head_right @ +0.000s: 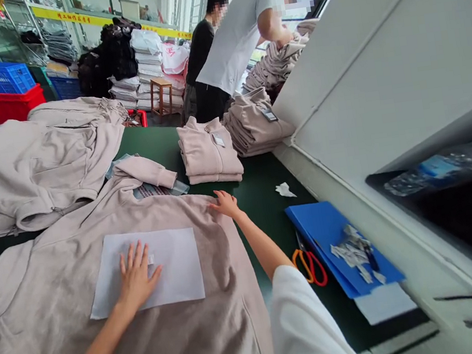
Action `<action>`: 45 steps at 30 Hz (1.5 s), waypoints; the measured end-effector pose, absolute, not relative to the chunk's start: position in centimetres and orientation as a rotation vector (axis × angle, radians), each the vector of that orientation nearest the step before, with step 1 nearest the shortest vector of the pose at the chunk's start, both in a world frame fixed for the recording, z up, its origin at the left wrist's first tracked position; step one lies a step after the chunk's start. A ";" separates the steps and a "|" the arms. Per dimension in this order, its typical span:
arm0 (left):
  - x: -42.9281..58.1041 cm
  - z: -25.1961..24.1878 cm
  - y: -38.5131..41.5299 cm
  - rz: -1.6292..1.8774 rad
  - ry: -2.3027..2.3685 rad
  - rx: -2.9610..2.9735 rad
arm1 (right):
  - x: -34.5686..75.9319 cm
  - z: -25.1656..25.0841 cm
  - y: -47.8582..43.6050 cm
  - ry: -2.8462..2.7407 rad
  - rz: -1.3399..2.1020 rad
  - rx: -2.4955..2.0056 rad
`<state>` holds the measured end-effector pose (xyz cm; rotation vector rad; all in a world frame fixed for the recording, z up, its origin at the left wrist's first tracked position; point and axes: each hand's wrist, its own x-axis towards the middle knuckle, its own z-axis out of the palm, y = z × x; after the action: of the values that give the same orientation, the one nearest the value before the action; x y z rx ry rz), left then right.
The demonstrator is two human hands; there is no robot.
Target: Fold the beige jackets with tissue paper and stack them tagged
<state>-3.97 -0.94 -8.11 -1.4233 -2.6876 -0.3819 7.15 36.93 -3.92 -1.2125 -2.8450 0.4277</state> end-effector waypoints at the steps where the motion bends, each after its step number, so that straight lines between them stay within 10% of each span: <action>1: -3.3 -7.9 0.4 -0.415 -2.646 -1.522 | 7.3 -4.3 37.9 -2.877 0.453 -1.192; 18: -1.1 -8.5 8.8 -0.319 -2.592 -2.035 | 4.9 -3.1 42.0 -3.042 0.492 -1.161; 26: -3.4 -4.7 9.0 -0.524 -2.637 -1.930 | 11.4 3.1 29.6 -3.064 0.277 -0.520; 36: -25.3 1.8 16.1 -0.311 -2.663 -1.465 | 18.1 -8.0 19.1 -2.901 0.636 -0.244; 45: -24.7 -1.0 26.3 -0.888 -2.649 -1.519 | 18.7 -8.9 19.5 -2.893 0.675 -0.257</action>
<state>-24.74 26.35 -1.01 -1.5193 -2.6490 -0.8880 18.71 19.47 -8.88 -0.2571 -2.8935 0.6753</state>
